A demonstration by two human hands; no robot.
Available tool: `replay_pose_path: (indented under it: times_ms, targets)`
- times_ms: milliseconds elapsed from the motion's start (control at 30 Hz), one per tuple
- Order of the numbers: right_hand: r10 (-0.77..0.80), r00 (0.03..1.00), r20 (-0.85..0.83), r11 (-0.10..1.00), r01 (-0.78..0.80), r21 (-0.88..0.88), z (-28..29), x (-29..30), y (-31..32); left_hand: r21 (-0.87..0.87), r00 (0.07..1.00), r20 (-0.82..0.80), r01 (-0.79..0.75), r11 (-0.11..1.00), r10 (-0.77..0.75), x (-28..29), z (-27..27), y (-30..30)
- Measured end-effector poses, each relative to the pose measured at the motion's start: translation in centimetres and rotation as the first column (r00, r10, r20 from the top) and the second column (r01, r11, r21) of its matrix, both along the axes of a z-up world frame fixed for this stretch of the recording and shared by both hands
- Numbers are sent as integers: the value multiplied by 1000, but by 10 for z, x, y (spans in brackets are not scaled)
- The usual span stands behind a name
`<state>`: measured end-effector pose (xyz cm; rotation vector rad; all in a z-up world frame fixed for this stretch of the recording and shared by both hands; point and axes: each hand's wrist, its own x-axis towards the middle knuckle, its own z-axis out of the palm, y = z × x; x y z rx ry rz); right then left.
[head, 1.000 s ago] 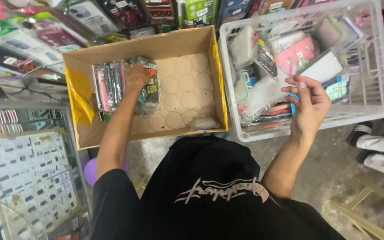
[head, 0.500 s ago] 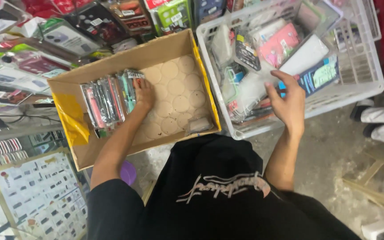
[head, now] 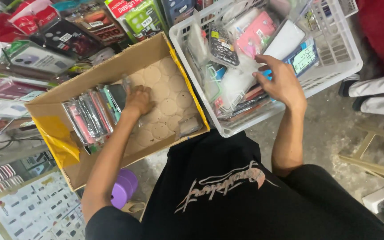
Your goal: The person takes packaged phone cases out of a cardboard box, peels the plastic wrapping off each case, and places the unwrapped cases into a plastic basket beside the box. They repeat this cycle for several cases throughout the clip.
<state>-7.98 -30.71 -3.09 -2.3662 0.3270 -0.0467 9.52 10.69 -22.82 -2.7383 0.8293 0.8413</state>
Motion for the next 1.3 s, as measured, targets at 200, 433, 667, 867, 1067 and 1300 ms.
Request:
replay_pose_path:
  times_ms: [200, 433, 667, 867, 1067, 1300]
  targets:
    - [296, 953, -71, 950, -301, -86, 2, 41, -27, -360, 990, -141, -66, 931, 16, -21, 14, -1]
    - [488, 859, -157, 830, -512, -220, 14, 83, 2, 237, 996, -79, -7, 972, 26, -6, -40, 1]
    - [580, 812, 71, 786, -534, -311, -10, 86, -15, -93, 931, 214, 320, 943, -295, 4, -91, 1]
    - [201, 926, 318, 958, -253, 131, -35, 79, -75, 27, 871, 237, 437, 899, -430, 9, -92, 20]
    - [-163, 932, 324, 722, -111, 683, -55, 75, -107, 125, 787, 314, 519, 845, -530, 24, -77, 39]
    - [-250, 927, 279, 681, -37, 731, -53, 70, -88, 219, 811, 371, 398, 891, -453, 18, -35, 94]
